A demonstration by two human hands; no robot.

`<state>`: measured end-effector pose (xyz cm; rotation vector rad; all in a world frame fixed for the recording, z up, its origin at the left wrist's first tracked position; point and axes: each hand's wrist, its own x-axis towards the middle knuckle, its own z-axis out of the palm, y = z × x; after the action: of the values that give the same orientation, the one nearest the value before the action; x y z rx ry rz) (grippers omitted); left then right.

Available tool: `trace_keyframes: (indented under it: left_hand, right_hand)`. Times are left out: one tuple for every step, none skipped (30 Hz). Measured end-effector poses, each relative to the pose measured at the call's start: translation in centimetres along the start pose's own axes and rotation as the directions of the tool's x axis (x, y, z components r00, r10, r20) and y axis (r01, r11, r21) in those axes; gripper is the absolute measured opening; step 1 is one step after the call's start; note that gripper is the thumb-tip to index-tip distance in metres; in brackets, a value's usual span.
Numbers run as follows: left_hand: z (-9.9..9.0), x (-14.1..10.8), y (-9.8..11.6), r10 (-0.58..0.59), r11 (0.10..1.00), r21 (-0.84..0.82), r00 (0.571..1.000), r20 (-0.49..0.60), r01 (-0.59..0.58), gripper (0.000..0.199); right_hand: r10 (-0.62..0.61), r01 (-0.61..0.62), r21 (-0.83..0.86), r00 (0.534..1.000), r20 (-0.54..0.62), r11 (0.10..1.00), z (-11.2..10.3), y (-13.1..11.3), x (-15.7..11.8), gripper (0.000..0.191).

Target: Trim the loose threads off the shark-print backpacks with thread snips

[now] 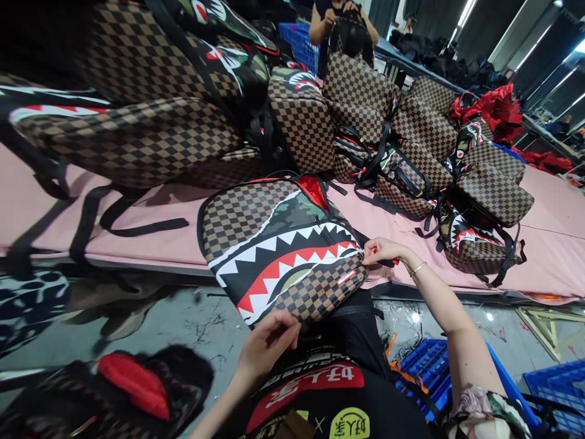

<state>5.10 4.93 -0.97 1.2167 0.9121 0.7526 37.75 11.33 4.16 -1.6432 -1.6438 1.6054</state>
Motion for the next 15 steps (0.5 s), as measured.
trace_keyframes:
  left_hand:
    - [-0.4,-0.5,-0.6,-0.017,1.000,-0.019,0.999,-0.050,0.016,0.020]
    - [-0.9,-1.1,-1.2,-0.040,0.999,-0.033,0.995,-0.093,0.037,0.021]
    - [-1.4,-1.7,-1.7,-0.069,0.997,-0.041,0.990,-0.122,0.065,0.022]
    - [-2.0,-2.3,-2.1,-0.107,0.994,-0.040,0.986,-0.127,0.103,0.023]
    - [-2.6,-2.9,-2.5,-0.148,0.989,-0.034,0.983,-0.110,0.145,0.026]
    - [-3.2,-3.5,-2.8,-0.190,0.982,-0.025,0.978,-0.083,0.189,0.029]
    - [-3.9,-4.1,-3.0,-0.229,0.973,-0.010,0.972,-0.048,0.229,0.032]
    - [-4.6,-4.6,-3.3,-0.266,0.964,0.013,0.964,-0.010,0.266,0.035]
    - [-5.3,-5.1,-3.5,-0.295,0.955,0.044,0.955,0.017,0.294,0.036]
    - [-6.0,-5.6,-3.9,-0.313,0.947,0.080,0.949,0.022,0.311,0.037]
    - [-6.7,-6.1,-4.3,-0.319,0.942,0.117,0.948,0.009,0.315,0.038]
    - [-7.5,-6.5,-4.8,-0.315,0.937,0.152,0.949,-0.014,0.313,0.039]
    - [-8.2,-7.0,-5.5,-0.309,0.933,0.181,0.950,-0.044,0.312,0.041]
    - [-8.9,-7.5,-6.3,-0.308,0.927,0.202,0.948,-0.077,0.317,0.044]
    - [-9.4,-8.0,-7.1,-0.319,0.917,0.216,0.942,-0.104,0.335,0.047]
  right_hand:
    - [-0.001,0.001,0.001,1.000,-0.002,1.000,-0.1,0.1,0.0,0.032]
    - [0.000,0.000,0.000,1.000,-0.004,1.000,-0.2,0.3,-0.1,0.032]
    - [0.000,0.000,-0.002,1.000,-0.005,1.000,-0.3,0.3,-0.1,0.031]
    - [-0.001,0.001,-0.006,1.000,-0.006,1.000,-0.5,0.4,-0.1,0.031]
    - [-0.002,0.002,-0.011,1.000,-0.006,1.000,-0.6,0.4,-0.2,0.030]
    - [-0.004,0.004,-0.018,1.000,-0.004,1.000,-0.7,0.4,-0.2,0.030]
    - [-0.005,0.005,-0.025,1.000,0.000,1.000,-0.7,0.3,-0.2,0.030]
    - [-0.005,0.005,-0.032,1.000,0.007,0.999,-0.8,0.2,-0.2,0.029]
    - [-0.004,0.005,-0.039,1.000,0.017,0.999,-0.8,0.1,-0.1,0.029]
    - [-0.003,0.004,-0.044,1.000,0.030,0.999,-0.8,0.0,0.0,0.029]
    - [-0.001,0.003,-0.049,0.999,0.044,0.999,-0.8,-0.1,0.1,0.030]
    - [0.001,0.002,-0.053,0.998,0.056,0.999,-0.7,-0.1,0.2,0.030]
    - [0.002,0.002,-0.055,0.998,0.066,0.998,-0.6,-0.2,0.3,0.030]
    - [0.001,0.003,-0.057,0.997,0.073,0.998,-0.5,-0.2,0.5,0.030]
    - [0.000,0.005,-0.058,0.997,0.077,0.998,-0.4,-0.2,0.6,0.031]
